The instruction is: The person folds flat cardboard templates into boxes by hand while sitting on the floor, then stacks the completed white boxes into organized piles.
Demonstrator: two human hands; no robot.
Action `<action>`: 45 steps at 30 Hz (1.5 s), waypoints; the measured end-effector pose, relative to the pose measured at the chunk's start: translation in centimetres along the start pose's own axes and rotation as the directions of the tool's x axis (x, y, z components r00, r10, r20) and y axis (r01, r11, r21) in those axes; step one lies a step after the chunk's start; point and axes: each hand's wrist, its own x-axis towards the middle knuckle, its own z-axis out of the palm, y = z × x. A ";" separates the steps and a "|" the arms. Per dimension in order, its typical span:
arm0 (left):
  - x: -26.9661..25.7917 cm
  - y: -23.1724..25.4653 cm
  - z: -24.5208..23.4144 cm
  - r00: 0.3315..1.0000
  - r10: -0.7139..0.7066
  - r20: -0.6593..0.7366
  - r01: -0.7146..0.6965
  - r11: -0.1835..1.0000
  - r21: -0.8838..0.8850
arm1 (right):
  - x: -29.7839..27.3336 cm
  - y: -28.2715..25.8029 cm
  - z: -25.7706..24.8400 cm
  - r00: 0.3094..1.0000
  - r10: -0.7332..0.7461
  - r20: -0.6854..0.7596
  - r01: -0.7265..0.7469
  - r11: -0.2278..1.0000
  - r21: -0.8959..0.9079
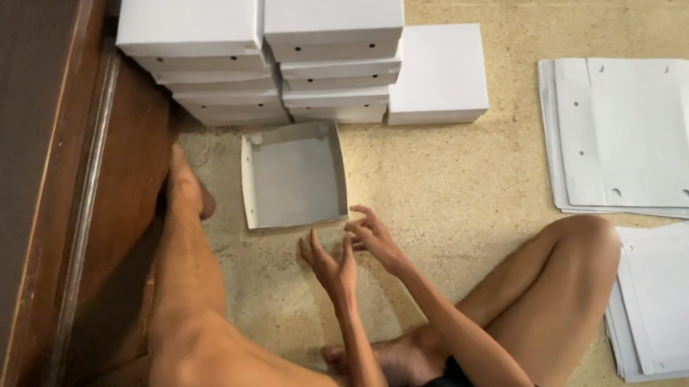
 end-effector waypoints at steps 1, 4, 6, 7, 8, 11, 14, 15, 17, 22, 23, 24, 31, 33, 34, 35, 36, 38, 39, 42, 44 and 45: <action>-0.3 -0.3 0.2 0.996 -0.086 0.026 0.085 0.996 0.039 | -1.3 -0.5 0.1 0.998 0.032 0.055 -0.030 0.999 -0.045; 0.0 -1.1 0.5 0.993 -0.117 0.024 0.117 0.993 -0.010 | -3.3 0.1 -5.1 0.977 0.074 0.201 -0.052 0.992 -0.112; 1.2 -2.1 1.7 0.995 -0.095 0.017 0.095 0.995 -0.040 | -4.3 0.8 -10.1 0.981 0.074 0.178 -0.053 0.992 -0.118; 1.1 -2.9 2.2 0.996 -0.085 0.004 0.085 0.994 -0.075 | -5.8 1.9 -12.8 0.983 0.083 0.161 -0.061 0.989 -0.135; 1.2 -3.5 2.3 0.996 -0.079 0.038 0.081 0.996 -0.049 | -8.9 0.9 -14.0 0.987 0.089 0.133 -0.075 0.992 -0.105; 2.6 -4.4 4.6 0.999 0.000 -0.044 0.001 1.000 0.027 | -16.5 -2.4 -18.6 1.000 0.018 -0.020 -0.019 0.999 -0.040; 3.0 -4.2 4.6 0.989 -0.054 -0.140 0.060 0.997 0.039 | -23.2 -2.8 -22.4 0.994 -0.054 -0.095 0.083 0.941 0.328; 2.6 -2.5 4.3 0.986 -0.011 -0.167 0.001 0.998 -0.057 | -24.9 -3.0 -23.8 0.984 -0.074 -0.164 0.123 0.941 0.317; 2.0 -1.2 4.3 0.983 0.041 -0.178 -0.068 0.987 -0.148 | -27.0 -1.1 -27.6 0.963 -0.095 -0.251 0.174 0.934 0.312; -0.8 -3.5 8.4 0.994 -0.081 -0.076 0.049 0.933 -0.356 | -30.4 7.9 -37.2 0.530 -0.016 -0.848 0.104 0.994 0.046; -2.9 -1.3 10.3 0.996 -0.068 -0.052 0.046 0.937 -0.347 | -31.2 9.8 -38.7 0.511 -0.004 -0.860 0.108 0.992 0.060; -5.1 0.7 12.1 0.996 -0.005 0.093 0.032 0.955 -0.294 | -32.1 11.7 -40.1 0.377 0.049 -0.925 0.007 0.998 0.055; -19.1 14.2 24.7 0.442 0.621 0.647 -0.484 0.773 -0.411 | -33.0 15.5 -42.5 0.168 -0.010 -0.986 -0.174 0.984 -0.039; -22.9 15.8 28.1 0.292 0.677 0.675 -0.546 0.698 -0.463 | -31.8 16.0 -41.9 0.065 -0.044 -0.997 -0.238 0.969 -0.058; -24.6 16.5 29.8 0.150 0.711 0.687 -0.596 0.619 -0.511 | -31.0 16.3 -41.6 -0.020 -0.087 -0.996 -0.308 0.948 -0.076; -25.6 15.7 31.5 0.146 0.708 0.691 -0.598 0.620 -0.508 | -30.8 15.6 -41.0 -0.021 -0.079 -0.997 -0.307 0.949 -0.069; -26.5 14.9 33.3 0.071 0.607 0.791 -0.624 0.646 -0.440 | -30.7 14.8 -40.5 -0.042 -0.104 -0.994 -0.330 0.940 -0.085; -27.3 13.0 35.7 -0.013 0.480 0.877 -0.654 0.660 -0.371 | -30.3 15.2 -40.5 -0.072 -0.117 -0.991 -0.355 0.931 -0.084; -27.5 12.0 36.4 -0.025 0.427 0.904 -0.757 0.582 -0.297 | -30.3 16.3 -41.2 -0.075 -0.048 -0.996 -0.322 0.947 -0.022; -28.7 10.9 36.9 -0.050 0.370 0.928 -0.919 0.347 -0.188 | -31.2 16.3 -41.5 -0.064 0.041 -0.997 -0.264 0.963 0.057; -28.7 10.5 36.8 -0.062 0.369 0.927 -0.972 0.189 -0.140 | -31.3 15.4 -41.1 -0.040 0.060 -0.997 -0.230 0.971 0.067; -28.8 10.3 37.2 -0.061 0.341 0.938 -0.982 0.149 -0.117 | -31.4 15.0 -41.2 -0.046 0.053 -0.998 -0.169 0.984 0.060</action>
